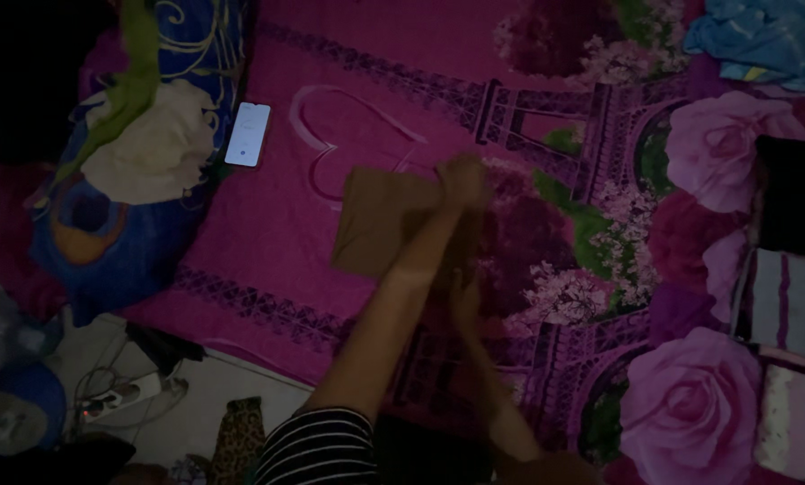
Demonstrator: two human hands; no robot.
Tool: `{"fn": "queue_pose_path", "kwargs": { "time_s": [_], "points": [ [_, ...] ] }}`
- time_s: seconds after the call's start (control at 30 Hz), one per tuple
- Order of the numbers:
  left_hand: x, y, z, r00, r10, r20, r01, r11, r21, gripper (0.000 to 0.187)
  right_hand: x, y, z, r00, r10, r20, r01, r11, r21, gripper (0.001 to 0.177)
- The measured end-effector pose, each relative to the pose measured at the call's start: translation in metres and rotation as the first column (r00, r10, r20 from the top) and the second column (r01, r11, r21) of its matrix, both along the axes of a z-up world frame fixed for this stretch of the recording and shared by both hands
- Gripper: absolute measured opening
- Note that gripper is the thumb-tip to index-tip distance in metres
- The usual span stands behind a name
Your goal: The person picks up clothing items from a pile on the floor and folds them on a bed, placing the folded items in a stack.
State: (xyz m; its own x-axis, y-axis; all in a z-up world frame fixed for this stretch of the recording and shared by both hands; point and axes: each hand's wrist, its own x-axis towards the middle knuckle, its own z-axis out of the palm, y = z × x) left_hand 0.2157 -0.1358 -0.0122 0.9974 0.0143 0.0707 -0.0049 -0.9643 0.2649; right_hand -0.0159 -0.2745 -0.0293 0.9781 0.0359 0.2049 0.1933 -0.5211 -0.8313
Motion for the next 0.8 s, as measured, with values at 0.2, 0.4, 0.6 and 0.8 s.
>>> {"fn": "queue_pose_path", "kwargs": {
  "time_s": [0.2, 0.4, 0.6, 0.8],
  "points": [
    [-0.089, 0.010, 0.011, 0.936, 0.003, 0.351, 0.020, 0.998, -0.062, 0.040, 0.034, -0.040, -0.010, 0.935, 0.073, -0.347, -0.216, 0.894, -0.393, 0.054],
    [-0.197, 0.059, 0.032, 0.948, -0.050, 0.314, 0.063, 0.997, -0.033, 0.051, 0.061, -0.003, 0.014, 0.960, 0.081, 0.270, -0.001, 0.958, -0.285, 0.058],
    [-0.237, 0.109, 0.054, 0.996, 0.079, 0.051, -0.076, 0.995, -0.061, 0.061, 0.063, 0.043, 0.034, 0.917, 0.349, 0.194, -0.149, 0.750, -0.644, 0.067],
    [-0.258, 0.149, 0.039, 0.953, 0.264, 0.150, -0.225, 0.945, -0.237, 0.058, 0.042, 0.029, 0.043, 0.941, 0.217, 0.259, -0.034, 0.823, -0.567, 0.077]
  ]
}}
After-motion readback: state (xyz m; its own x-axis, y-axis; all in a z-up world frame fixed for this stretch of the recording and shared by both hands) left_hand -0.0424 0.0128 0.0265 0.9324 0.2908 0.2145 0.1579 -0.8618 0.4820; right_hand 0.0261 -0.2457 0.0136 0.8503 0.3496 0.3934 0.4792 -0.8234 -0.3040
